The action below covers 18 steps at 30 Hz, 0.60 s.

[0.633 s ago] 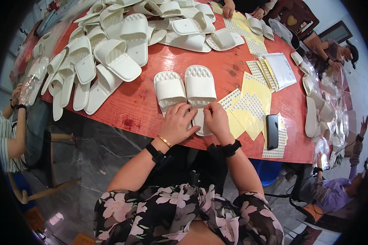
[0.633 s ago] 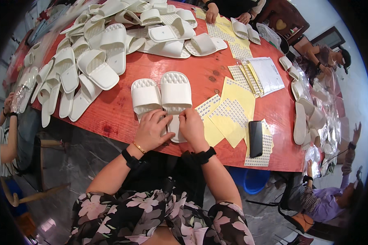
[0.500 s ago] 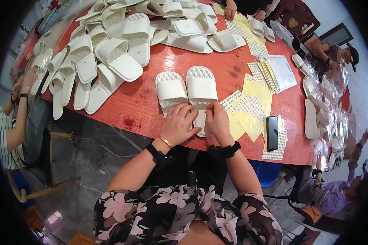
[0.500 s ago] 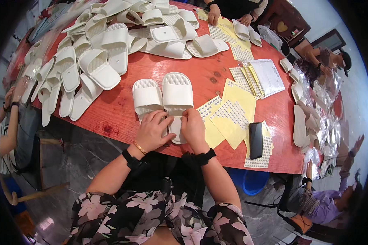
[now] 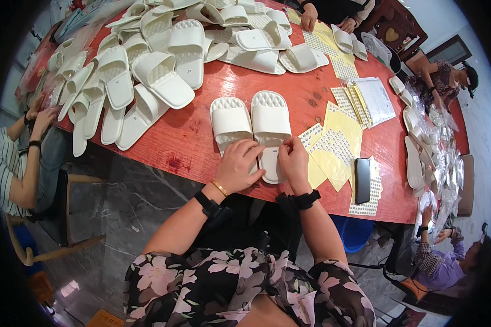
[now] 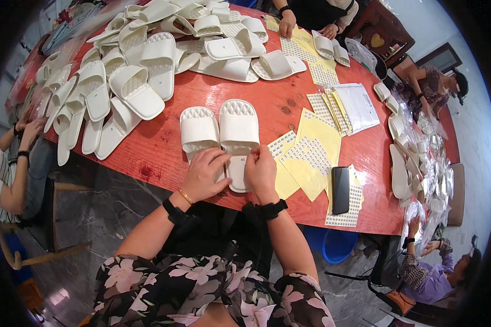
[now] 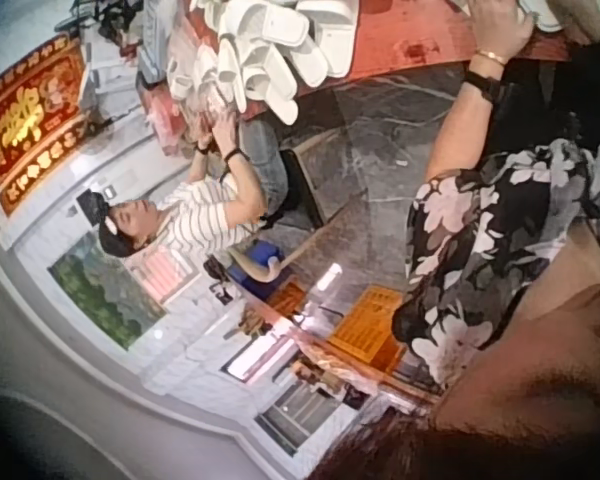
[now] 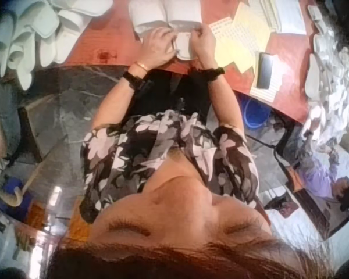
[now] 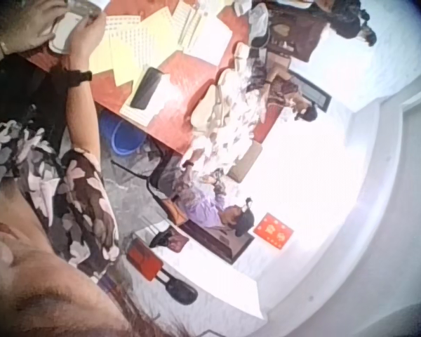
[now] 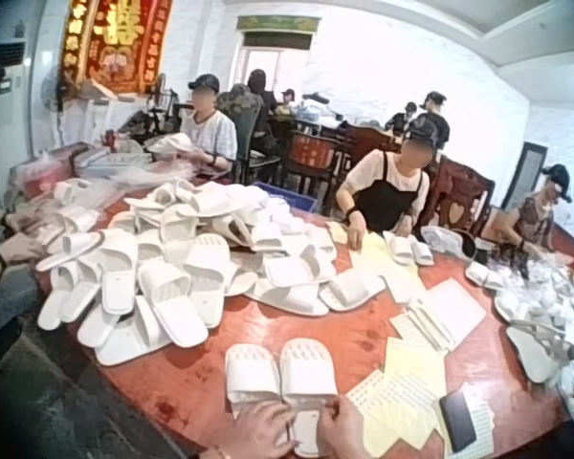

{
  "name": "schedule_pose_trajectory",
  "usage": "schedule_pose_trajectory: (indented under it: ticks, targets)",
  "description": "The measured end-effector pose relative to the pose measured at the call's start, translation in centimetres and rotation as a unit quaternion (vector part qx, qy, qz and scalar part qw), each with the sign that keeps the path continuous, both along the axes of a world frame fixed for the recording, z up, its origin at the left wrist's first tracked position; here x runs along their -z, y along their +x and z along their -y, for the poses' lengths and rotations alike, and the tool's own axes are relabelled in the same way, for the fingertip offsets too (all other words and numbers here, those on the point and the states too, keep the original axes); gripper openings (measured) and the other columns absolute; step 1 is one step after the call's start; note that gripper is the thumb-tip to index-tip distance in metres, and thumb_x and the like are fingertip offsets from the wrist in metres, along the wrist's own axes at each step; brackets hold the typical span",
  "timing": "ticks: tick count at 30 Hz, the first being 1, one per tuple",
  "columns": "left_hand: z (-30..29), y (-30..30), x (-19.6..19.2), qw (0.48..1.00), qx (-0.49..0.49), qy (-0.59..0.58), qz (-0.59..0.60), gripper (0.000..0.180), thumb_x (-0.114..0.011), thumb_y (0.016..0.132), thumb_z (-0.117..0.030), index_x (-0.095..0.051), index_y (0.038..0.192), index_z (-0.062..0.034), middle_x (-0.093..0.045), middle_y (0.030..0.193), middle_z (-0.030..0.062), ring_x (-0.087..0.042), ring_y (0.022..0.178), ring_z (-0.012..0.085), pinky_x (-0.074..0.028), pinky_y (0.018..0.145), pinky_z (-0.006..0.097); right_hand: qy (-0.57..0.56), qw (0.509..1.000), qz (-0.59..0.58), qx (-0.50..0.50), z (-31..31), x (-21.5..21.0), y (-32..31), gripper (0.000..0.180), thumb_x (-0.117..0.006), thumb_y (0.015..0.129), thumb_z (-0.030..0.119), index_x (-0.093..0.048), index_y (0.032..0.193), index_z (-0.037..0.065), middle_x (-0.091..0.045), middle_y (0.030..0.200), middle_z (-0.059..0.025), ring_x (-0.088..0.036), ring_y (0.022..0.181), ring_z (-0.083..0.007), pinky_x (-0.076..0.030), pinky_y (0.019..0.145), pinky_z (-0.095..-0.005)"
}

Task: Checking and sorting pairs of white hotel-style slippers or sandals at a manufacturing or processing table.

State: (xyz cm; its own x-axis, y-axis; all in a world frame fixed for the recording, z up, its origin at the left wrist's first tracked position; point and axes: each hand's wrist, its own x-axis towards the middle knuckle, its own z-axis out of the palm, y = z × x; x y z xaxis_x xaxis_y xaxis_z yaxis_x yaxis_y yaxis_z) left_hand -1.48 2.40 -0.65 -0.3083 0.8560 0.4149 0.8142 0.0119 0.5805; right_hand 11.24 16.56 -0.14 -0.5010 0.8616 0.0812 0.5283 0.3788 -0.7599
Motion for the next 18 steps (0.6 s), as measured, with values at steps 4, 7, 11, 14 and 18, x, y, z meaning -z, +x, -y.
schedule_pose_trajectory:
  ticks: [4,7,11,14,18]
  targets:
    - [1.4,-1.8,0.5,0.989,0.032,0.045,0.136,0.042,-0.071,0.077,-0.013,-0.061,0.118,-0.0061,-0.057,0.119,0.0114,-0.053,0.113,0.0311,-0.043,0.098,0.041,0.043,0.999,-0.018,-0.017,1.6,-1.1,0.5,0.010,-0.060,0.084,0.007,-0.061,0.092,0.001,-0.062,0.081,-0.0172,-0.063,0.073,-0.0326,-0.050,0.065,-0.0396]
    - [2.7,-2.5,-0.6,0.992,0.004,0.038,0.121,0.037,-0.068,0.078,-0.007,-0.063,0.115,-0.0044,-0.058,0.115,0.0118,-0.054,0.109,0.0314,-0.045,0.096,0.040,0.093,0.994,-0.021,-0.057,2.9,-1.4,0.9,0.008,-0.062,0.084,0.006,-0.061,0.091,0.002,-0.061,0.084,-0.0167,-0.062,0.075,-0.0328,-0.050,0.065,-0.0404]
    - [3.6,-3.1,-0.7,0.998,-0.025,-0.004,0.051,0.030,-0.069,0.078,-0.005,-0.066,0.107,-0.0030,-0.060,0.109,0.0113,-0.056,0.104,0.0312,-0.047,0.090,0.040,0.157,0.979,0.013,-0.133,4.0,-0.2,1.2,0.006,-0.064,0.082,0.005,-0.062,0.087,0.003,-0.059,0.083,-0.0154,-0.059,0.076,-0.0346,-0.048,0.066,-0.0437]
    - [3.2,-3.2,-0.9,0.999,-0.034,-0.019,0.010,0.025,-0.069,0.077,-0.005,-0.066,0.101,-0.0027,-0.060,0.103,0.0101,-0.056,0.100,0.0306,-0.048,0.087,0.039,0.194,0.969,0.013,-0.151,4.9,0.1,0.8,0.006,-0.064,0.080,0.004,-0.062,0.086,0.005,-0.057,0.079,-0.0142,-0.057,0.077,-0.0341,-0.046,0.067,-0.0444]
    - [2.4,-3.5,-0.9,0.999,-0.023,-0.035,-0.024,0.019,-0.069,0.076,-0.005,-0.066,0.095,-0.0032,-0.059,0.097,0.0096,-0.056,0.095,0.0304,-0.048,0.084,0.039,0.207,0.968,-0.001,-0.146,5.0,0.5,0.9,0.006,-0.064,0.080,0.004,-0.062,0.085,0.006,-0.056,0.079,-0.0133,-0.057,0.076,-0.0332,-0.045,0.067,-0.0440]
